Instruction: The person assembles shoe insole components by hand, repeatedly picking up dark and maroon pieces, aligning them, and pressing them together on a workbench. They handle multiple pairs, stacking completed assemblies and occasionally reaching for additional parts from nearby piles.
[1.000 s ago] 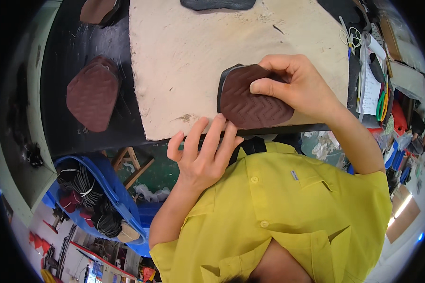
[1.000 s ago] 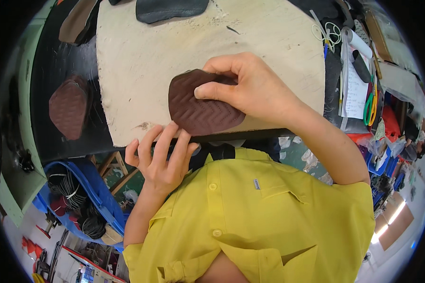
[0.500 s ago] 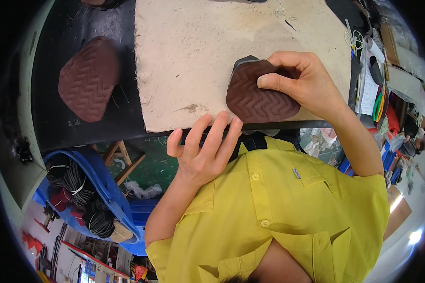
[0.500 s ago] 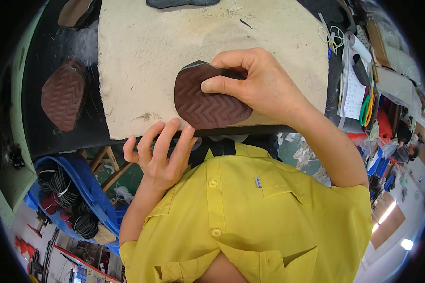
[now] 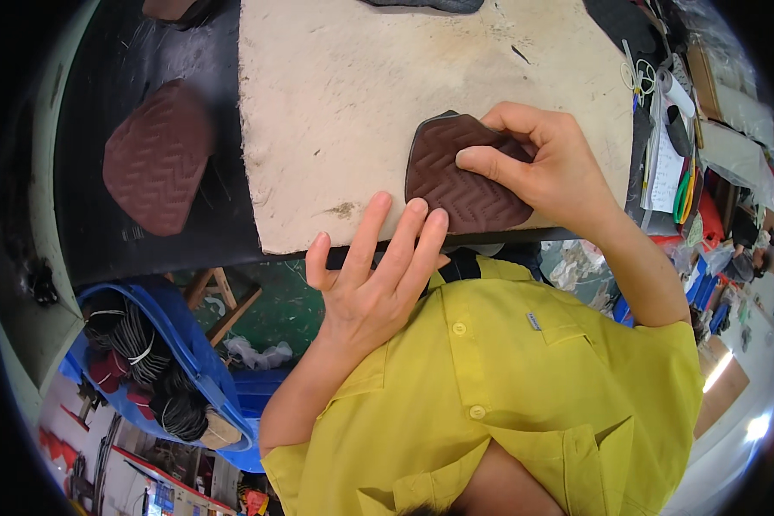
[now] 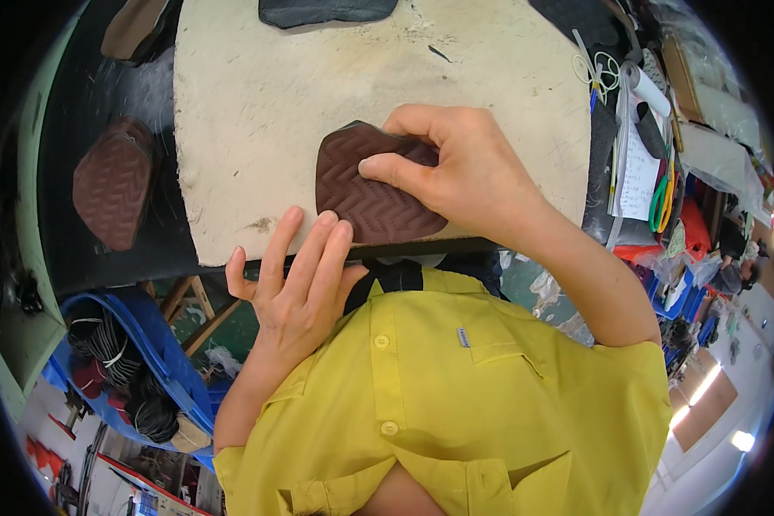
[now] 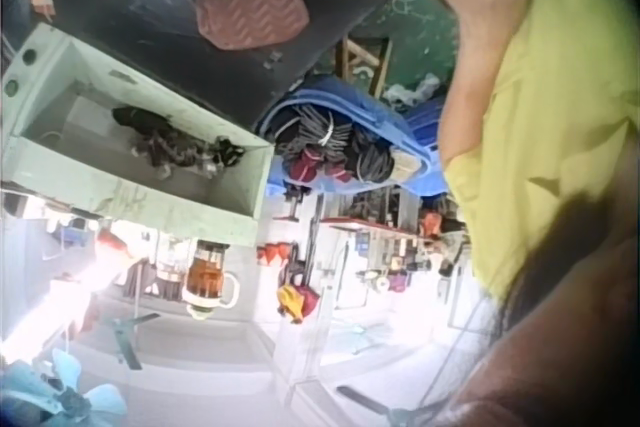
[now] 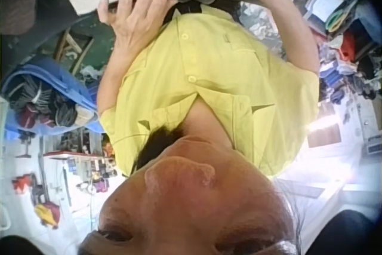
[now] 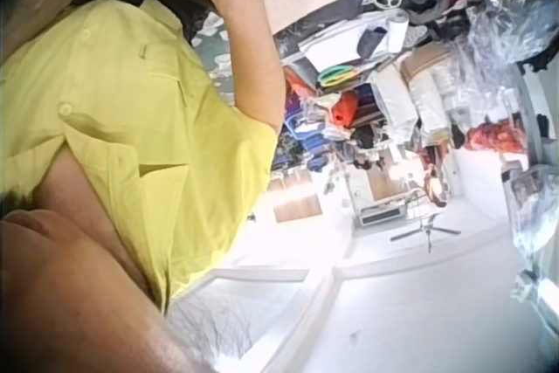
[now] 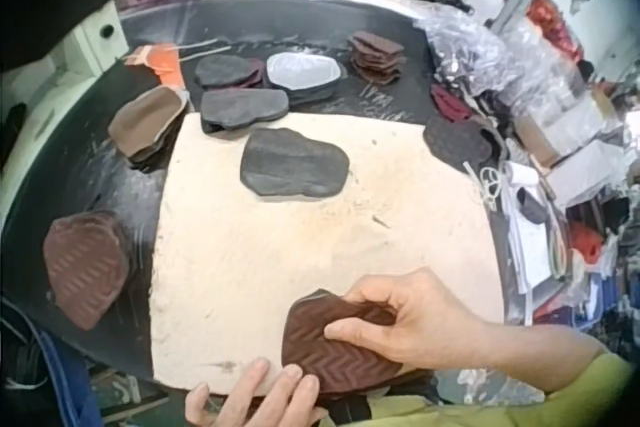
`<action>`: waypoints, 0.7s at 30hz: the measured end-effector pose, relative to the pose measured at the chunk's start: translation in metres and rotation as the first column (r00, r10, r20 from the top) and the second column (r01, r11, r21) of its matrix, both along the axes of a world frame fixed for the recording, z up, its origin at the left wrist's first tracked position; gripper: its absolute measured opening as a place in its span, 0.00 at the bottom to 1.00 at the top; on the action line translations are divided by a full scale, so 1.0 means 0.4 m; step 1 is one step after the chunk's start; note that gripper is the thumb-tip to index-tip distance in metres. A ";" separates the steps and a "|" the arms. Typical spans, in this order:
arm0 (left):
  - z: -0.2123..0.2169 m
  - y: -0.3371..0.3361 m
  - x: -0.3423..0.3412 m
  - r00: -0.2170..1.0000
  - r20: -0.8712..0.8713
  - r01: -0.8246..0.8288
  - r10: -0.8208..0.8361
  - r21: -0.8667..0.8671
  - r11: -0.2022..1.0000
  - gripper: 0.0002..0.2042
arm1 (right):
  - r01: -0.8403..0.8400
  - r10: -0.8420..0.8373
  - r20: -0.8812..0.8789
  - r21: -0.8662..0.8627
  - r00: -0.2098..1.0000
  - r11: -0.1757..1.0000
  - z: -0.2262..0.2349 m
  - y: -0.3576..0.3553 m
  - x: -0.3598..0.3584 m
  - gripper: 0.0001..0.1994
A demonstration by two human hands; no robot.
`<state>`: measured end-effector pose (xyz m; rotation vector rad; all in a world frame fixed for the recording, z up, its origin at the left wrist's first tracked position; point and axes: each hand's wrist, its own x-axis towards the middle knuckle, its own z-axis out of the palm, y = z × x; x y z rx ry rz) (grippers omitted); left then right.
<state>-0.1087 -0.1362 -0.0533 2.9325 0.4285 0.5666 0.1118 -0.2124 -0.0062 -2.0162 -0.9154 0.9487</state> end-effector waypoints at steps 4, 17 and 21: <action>-0.008 -0.007 0.002 1.000 0.001 -0.010 0.010 -0.020 1.000 0.21 | -0.042 0.040 0.075 0.020 0.996 0.999 0.003 0.006 -0.001 0.13; 0.057 0.018 0.140 0.988 -0.054 0.131 -0.145 -0.208 0.969 0.36 | -0.147 0.014 0.496 0.228 0.868 0.962 0.008 -0.094 -0.015 0.09; 0.056 0.002 0.139 0.982 -0.129 0.109 -0.138 -0.210 0.972 0.48 | 0.146 -0.173 0.160 0.164 0.972 0.976 0.011 -0.098 -0.023 0.06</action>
